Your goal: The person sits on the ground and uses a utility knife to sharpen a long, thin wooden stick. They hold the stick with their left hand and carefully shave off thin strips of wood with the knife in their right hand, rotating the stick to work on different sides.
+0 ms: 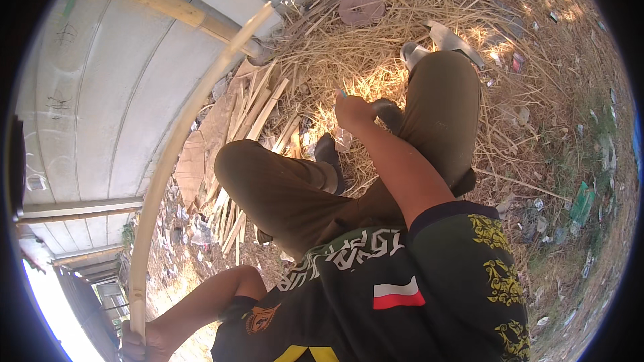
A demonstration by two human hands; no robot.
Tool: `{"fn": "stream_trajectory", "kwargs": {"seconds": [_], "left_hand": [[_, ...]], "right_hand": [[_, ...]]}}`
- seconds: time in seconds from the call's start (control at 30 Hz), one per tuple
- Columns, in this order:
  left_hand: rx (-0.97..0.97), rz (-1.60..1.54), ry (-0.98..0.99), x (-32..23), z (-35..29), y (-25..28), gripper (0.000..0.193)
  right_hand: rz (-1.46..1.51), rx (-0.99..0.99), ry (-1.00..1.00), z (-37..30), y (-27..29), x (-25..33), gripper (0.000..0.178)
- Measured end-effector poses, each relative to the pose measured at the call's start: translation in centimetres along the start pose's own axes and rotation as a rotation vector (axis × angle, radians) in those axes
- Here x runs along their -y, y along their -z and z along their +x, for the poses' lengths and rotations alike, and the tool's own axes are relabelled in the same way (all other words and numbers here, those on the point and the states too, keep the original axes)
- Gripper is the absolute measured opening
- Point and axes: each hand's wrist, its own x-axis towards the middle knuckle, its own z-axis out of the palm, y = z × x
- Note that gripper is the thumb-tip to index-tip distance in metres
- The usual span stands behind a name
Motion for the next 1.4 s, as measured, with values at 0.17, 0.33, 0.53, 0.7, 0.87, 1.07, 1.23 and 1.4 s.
{"fn": "stream_trajectory", "kwargs": {"seconds": [0.17,0.33,0.53,0.7,0.87,1.07,1.23,1.4], "left_hand": [[0.001,0.176,-0.195,-0.4,1.0,2.7,0.045],[-0.145,0.389,-0.202,4.2,-0.6,3.6,0.043],[-0.027,0.261,0.039,14.5,-0.6,3.3,0.047],[0.17,-0.032,0.304,23.8,-2.8,3.8,0.063],[0.11,-0.103,0.27,25.4,-3.7,3.1,0.069],[-0.108,0.058,0.141,25.6,-4.1,2.7,0.066],[0.022,0.1,0.138,25.8,-4.1,3.1,0.067],[0.039,0.061,0.117,25.9,-4.3,2.8,0.063]], "right_hand": [[0.452,-0.252,0.028,3.7,-2.7,-0.2,0.081],[1.038,-0.067,0.148,-1.8,4.6,5.0,0.074],[1.266,0.2,0.237,-7.5,9.8,9.1,0.063],[1.107,0.039,0.404,-8.8,8.4,9.3,0.061],[1.015,0.322,0.36,-10.7,7.1,9.8,0.048],[0.769,0.538,0.577,-13.2,8.1,10.3,0.032],[0.756,0.557,0.669,-16.0,7.0,10.1,0.045],[0.698,0.503,0.709,-17.0,6.4,9.8,0.051]]}}
